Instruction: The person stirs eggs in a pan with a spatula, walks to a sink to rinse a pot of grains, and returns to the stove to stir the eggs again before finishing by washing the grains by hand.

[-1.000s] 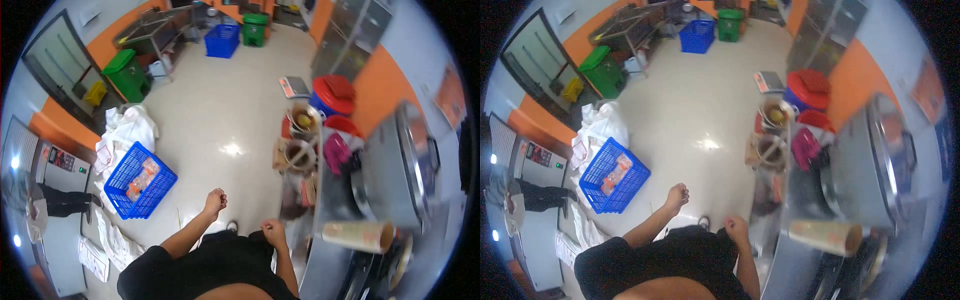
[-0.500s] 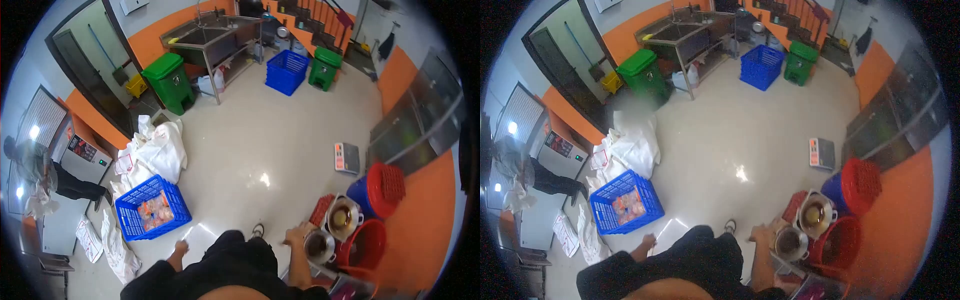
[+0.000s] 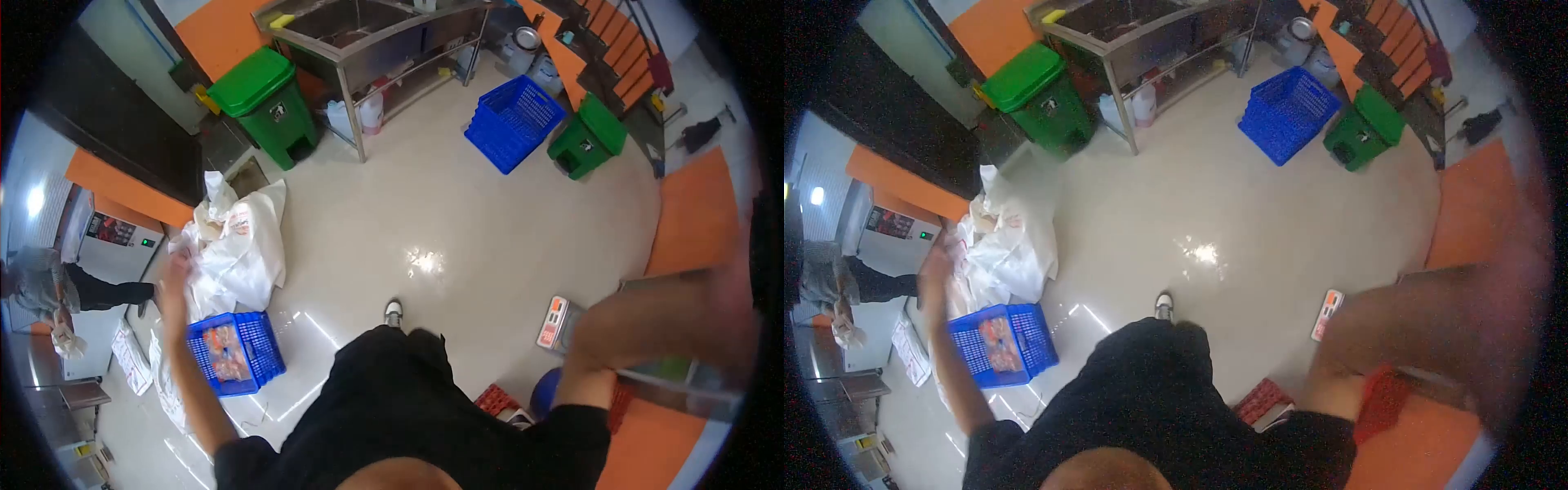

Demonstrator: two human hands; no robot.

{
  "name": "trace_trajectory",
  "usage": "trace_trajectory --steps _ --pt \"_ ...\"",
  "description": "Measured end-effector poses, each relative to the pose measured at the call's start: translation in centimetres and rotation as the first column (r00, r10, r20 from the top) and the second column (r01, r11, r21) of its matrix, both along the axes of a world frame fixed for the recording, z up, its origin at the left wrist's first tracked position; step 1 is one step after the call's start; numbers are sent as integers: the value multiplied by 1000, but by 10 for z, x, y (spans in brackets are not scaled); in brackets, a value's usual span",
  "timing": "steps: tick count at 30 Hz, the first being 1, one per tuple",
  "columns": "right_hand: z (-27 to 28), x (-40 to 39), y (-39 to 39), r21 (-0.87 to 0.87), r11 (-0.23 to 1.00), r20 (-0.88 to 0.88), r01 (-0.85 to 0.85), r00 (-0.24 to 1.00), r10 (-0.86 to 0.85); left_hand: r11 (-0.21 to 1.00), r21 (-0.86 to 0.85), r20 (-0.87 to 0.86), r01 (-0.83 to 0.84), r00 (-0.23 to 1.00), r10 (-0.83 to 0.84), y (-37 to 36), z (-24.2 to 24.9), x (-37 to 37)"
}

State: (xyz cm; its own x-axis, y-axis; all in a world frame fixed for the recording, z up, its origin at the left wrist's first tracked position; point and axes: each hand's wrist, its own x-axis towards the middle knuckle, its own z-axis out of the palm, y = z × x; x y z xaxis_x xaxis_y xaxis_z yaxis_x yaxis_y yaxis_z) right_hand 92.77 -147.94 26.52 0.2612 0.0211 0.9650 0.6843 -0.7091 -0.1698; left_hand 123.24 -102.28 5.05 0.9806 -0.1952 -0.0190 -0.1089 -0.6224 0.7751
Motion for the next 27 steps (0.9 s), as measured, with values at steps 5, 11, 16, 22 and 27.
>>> trace_trajectory --steps 5,11,16,22,27 --pt "28 84 -128 -119 984 165 135 980 -114 991 131 930 -27 348 -113 -158 186 43" --pt "-8 213 -311 -36 967 214 254 947 -240 938 73 995 -339 86 -46 -324 197 148" --pt "-22 359 -456 21 975 245 221 944 -219 827 40 976 -560 198 87 -427 149 266" --pt "-25 517 -571 -29 987 277 157 950 -143 745 -28 981 -667 126 150 -499 141 370" --pt "-1 619 -646 -54 997 238 60 970 -45 910 -222 975 -349 -80 207 -631 198 470"
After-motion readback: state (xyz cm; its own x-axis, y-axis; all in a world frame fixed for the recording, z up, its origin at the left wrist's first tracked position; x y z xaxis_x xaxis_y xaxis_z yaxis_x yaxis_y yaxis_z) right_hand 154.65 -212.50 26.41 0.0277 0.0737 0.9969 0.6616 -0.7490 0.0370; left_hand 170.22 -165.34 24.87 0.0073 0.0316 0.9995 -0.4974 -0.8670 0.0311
